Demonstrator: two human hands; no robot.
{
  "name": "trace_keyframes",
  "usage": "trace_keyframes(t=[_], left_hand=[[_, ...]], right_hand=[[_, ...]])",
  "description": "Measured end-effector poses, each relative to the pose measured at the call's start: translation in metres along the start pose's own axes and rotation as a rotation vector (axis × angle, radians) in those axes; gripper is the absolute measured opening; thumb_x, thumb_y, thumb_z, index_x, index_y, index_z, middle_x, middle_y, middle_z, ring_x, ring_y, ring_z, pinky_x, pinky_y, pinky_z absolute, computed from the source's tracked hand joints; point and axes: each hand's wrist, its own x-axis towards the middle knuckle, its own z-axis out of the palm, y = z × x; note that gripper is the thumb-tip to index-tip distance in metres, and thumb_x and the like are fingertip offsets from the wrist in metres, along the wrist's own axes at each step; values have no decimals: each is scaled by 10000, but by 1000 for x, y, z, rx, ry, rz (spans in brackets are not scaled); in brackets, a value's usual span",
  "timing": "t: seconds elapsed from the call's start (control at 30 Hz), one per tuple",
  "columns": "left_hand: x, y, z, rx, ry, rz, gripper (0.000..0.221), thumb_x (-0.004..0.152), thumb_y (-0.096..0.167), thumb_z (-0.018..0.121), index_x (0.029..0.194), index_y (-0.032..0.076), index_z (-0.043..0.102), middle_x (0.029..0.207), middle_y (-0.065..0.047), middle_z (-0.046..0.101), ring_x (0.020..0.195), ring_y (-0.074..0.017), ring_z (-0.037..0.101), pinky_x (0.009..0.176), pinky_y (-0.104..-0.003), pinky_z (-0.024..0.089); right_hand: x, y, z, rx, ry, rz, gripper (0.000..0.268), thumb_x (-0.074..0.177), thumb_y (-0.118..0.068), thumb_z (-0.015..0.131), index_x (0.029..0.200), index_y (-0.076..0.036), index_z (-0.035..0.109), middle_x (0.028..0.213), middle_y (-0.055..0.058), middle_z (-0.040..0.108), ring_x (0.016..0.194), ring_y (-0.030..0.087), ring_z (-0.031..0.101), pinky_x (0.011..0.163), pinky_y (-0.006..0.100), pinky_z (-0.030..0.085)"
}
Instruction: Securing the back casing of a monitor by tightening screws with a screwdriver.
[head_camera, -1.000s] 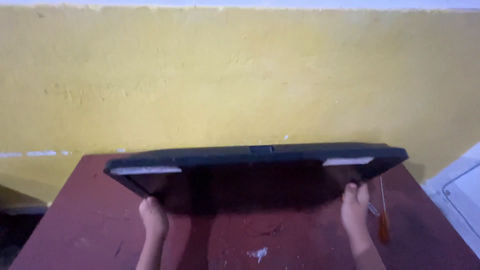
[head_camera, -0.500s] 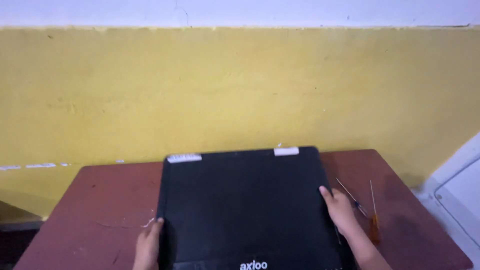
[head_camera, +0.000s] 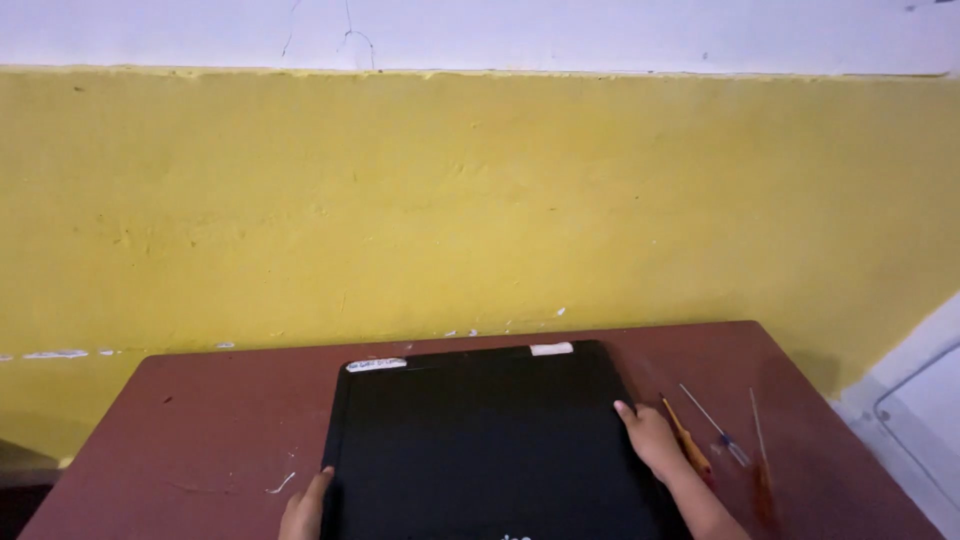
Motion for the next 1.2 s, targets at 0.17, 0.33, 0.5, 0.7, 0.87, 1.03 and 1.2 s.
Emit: trace_keyframes(t=[0.17,0.33,0.5,0.7,0.87,1.03,1.2], left_hand=[[-45,18,2,499,109,533,637,846,589,647,1147,42,521,1244,-195,579,1245,-428,553,957,-608,456],[-81,88,51,819,184,1009,892,895,496,651,1551,-10,319,1655,-222,267,1527,-406,235,1169,-683,190],[-61,131,125,938,-18,1147,727,1021,393,533,1595,13,301,1714,-167,164,1566,-389,144,1212,-660,147],[-41,118,132,1042,-65,1033,707,1037,496,393,1629,129,269,1719,-44,206,1578,-266,193,1252,-578,161],[-22,107,61,937,129,947,785,979,575,510,1615,162,310,1666,-77,338,1548,-321,282,1179,-626,306],[8,65,13,952,139,765,729,1024,606,349,1652,273,187,1730,18,148,1573,-356,165,1208,-681,186],[-74,33,17,765,151,888,791,1012,503,359,1626,73,107,1726,-134,5,1573,-388,14,1198,-623,109]], right_hand=[[-16,-27,-16,-611,156,-316,723,978,-413,534,1544,2,358,1421,250,530,1197,476,602,962,563,525],[-43,-149,10,-615,157,-668,753,908,-391,667,1481,41,440,1539,268,456,1446,430,405,1093,597,401],[-51,-221,83,-530,-114,-766,690,1008,-269,563,1555,88,340,1643,290,304,1529,465,250,1160,718,207],[-31,-195,99,-530,-241,-679,681,1050,-408,432,1629,-82,285,1706,121,256,1567,332,243,1200,711,101],[-16,-148,32,-677,-47,-633,656,1026,-575,433,1597,-256,389,1613,60,450,1519,282,362,1182,731,158],[-21,-53,-28,-747,-92,-320,800,1033,-661,310,1654,-167,210,1735,79,164,1572,394,183,1181,750,116],[-118,-44,-18,-730,18,-504,964,954,-673,402,1602,-20,113,1733,171,-39,1585,367,-35,1175,691,-6]])
